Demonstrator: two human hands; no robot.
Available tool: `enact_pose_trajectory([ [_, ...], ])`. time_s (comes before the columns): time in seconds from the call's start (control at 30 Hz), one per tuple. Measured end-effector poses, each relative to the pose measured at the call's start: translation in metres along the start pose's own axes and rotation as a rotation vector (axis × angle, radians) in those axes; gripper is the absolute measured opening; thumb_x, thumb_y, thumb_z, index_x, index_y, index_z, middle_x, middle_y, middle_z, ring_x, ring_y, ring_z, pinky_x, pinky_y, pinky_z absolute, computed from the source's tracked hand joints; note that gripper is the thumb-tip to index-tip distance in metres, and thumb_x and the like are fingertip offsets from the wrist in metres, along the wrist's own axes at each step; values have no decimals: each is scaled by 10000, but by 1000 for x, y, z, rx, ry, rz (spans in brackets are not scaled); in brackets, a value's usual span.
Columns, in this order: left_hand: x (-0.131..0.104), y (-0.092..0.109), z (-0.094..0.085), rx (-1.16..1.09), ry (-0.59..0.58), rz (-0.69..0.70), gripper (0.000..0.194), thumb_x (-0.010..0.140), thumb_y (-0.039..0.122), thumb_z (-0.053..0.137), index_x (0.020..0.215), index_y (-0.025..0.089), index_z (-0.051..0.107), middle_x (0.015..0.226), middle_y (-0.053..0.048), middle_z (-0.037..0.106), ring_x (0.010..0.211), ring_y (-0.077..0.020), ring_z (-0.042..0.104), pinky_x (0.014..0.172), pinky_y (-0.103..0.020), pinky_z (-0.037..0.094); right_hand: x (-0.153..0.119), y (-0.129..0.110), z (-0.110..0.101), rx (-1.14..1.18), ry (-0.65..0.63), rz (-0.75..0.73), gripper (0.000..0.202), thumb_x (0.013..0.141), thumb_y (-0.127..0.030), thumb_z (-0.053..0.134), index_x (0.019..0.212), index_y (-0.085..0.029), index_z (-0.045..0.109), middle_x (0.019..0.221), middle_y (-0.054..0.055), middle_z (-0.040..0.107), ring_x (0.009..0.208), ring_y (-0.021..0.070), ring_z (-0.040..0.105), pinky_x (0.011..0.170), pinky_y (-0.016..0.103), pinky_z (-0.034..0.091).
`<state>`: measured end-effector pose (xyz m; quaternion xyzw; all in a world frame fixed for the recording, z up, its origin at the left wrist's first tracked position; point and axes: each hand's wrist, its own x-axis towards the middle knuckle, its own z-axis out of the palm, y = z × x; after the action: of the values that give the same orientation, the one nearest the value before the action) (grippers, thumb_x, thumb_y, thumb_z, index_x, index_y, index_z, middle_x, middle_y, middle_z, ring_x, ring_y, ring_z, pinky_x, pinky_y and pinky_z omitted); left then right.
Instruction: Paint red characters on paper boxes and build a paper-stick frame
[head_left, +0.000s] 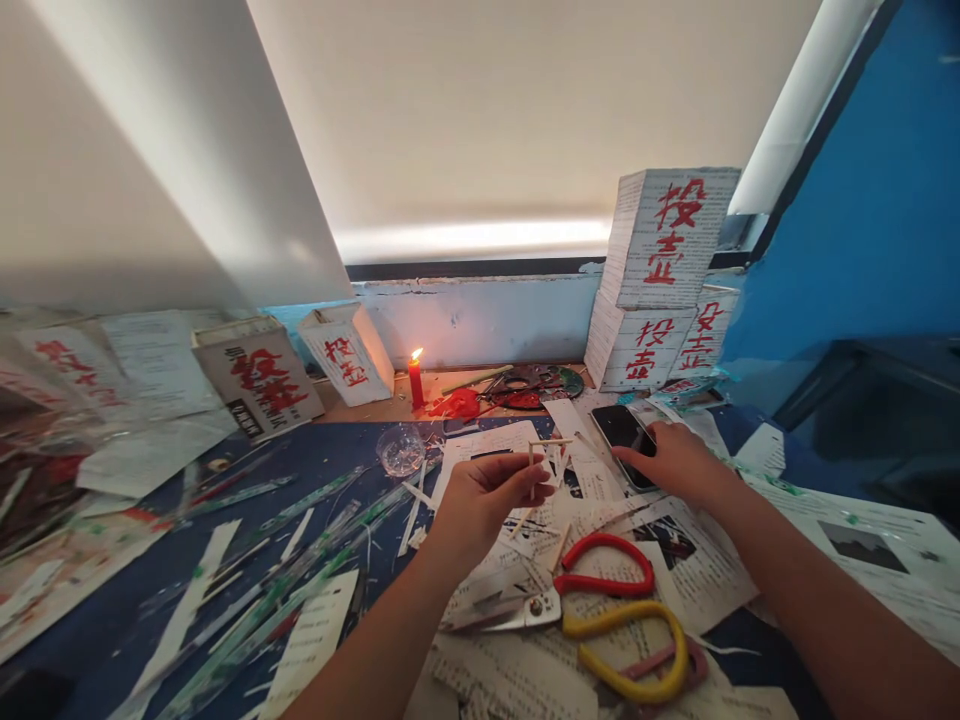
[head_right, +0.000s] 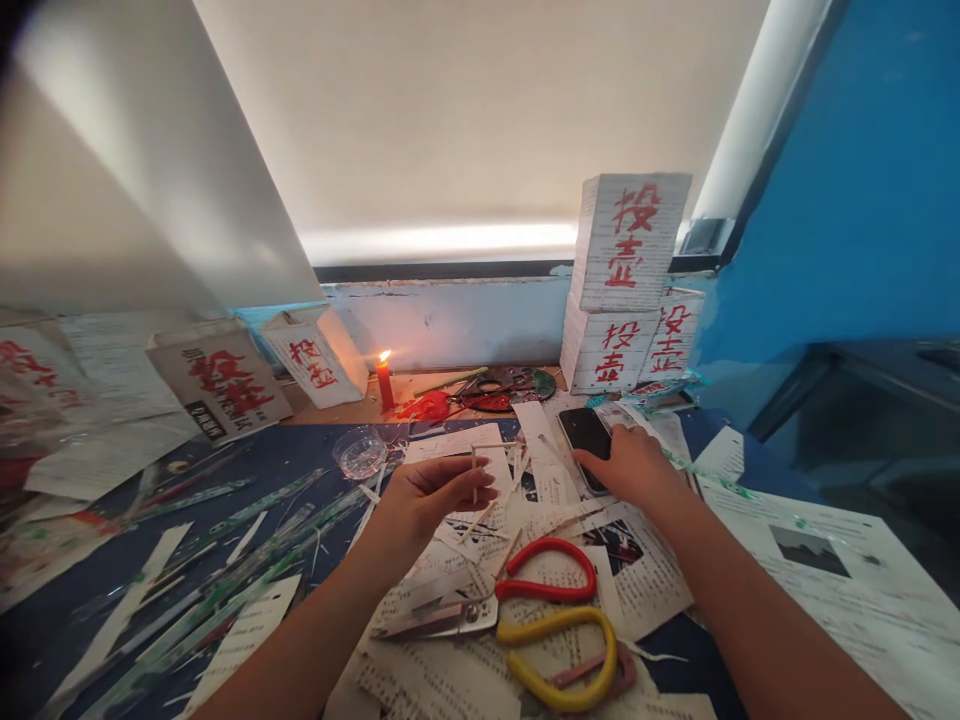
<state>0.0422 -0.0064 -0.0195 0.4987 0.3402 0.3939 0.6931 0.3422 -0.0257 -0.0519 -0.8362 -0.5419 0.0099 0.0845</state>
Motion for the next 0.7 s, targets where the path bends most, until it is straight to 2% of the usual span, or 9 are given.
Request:
enact_pose_trajectory([
  [0.1,1,1,0,-14,0,-9,308,693,333,872,912,131,795,792,-88,786,718,-186,738,755,-313,602,0,-4,4,-29,-10,34,744,738,-789,554,1019,-108,660,1046,250,665,946,391,661,720,429,510],
  [0.3,1,0,-1,-27,2,-8,304,702,331,869,923,136,794,803,-85,787,723,-183,739,765,-315,601,5,-8,10,-57,-16,84,755,748,-729,597,1126,-76,623,1138,284,632,1080,426,619,855,475,487],
  [0.47,2,-1,-2,-31,6,-4,312,686,333,877,914,138,794,796,-83,786,719,-190,741,754,-318,599,7,-6,11,-17,-35,95,785,729,-729,621,1134,-57,629,1168,305,618,1117,454,598,881,497,478],
  [0.6,1,2,0,-46,11,-16,323,663,329,890,900,130,798,773,-78,782,697,-177,733,730,-292,597,10,10,6,106,-92,36,737,788,-753,532,1096,-97,666,1107,253,678,1028,395,653,817,445,520],
  [0.7,0,2,0,-56,2,-19,332,657,331,894,899,126,799,771,-78,782,683,-168,727,730,-289,598,16,27,3,216,-134,-19,552,858,-628,531,1109,-163,690,1109,162,728,991,314,689,826,374,532],
])
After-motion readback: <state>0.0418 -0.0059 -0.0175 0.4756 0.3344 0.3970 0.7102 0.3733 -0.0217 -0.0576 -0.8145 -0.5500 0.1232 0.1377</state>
